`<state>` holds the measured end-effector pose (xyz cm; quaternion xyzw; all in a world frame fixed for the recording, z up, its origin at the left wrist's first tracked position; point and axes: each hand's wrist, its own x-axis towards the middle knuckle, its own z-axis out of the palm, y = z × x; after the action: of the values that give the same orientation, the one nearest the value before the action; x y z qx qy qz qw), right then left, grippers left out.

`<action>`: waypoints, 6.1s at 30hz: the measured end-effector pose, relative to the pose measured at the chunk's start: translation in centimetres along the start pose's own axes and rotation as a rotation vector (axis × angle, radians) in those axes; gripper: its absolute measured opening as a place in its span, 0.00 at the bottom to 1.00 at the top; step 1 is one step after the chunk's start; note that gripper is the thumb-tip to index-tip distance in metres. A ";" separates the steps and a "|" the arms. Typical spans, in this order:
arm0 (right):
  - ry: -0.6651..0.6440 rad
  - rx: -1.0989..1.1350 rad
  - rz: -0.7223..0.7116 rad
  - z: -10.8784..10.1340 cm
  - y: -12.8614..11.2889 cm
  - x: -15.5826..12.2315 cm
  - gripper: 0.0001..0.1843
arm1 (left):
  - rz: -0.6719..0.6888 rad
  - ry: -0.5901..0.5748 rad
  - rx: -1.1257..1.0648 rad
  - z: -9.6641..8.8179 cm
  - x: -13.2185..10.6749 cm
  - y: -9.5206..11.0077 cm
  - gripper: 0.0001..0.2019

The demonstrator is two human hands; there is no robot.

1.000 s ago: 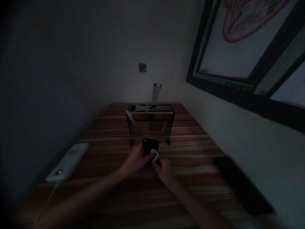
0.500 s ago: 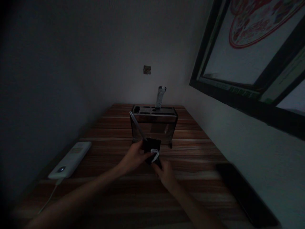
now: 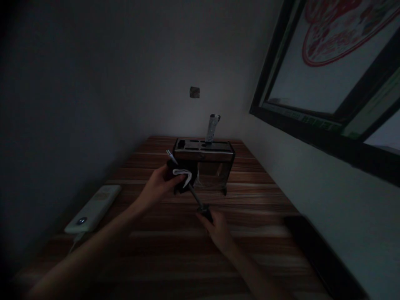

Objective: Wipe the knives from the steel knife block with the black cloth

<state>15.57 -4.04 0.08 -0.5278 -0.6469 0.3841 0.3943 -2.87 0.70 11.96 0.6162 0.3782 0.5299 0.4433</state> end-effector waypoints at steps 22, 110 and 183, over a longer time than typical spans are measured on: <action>0.021 -0.021 -0.009 0.1 1.0 -0.2 0.20 | 0.022 0.166 0.031 -1.5 0.3 1.6 0.15; 0.057 -0.015 -0.045 0.2 0.7 -0.1 0.18 | -0.068 0.006 0.068 1.4 -1.0 0.1 0.12; 0.055 -0.042 -0.068 0.2 0.2 -0.2 0.19 | 0.040 0.141 0.112 -0.7 -0.4 1.8 0.16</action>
<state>15.52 -4.24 -0.21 -0.5241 -0.6613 0.3421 0.4135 -3.58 -0.15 13.57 0.6085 0.4252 0.5588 0.3697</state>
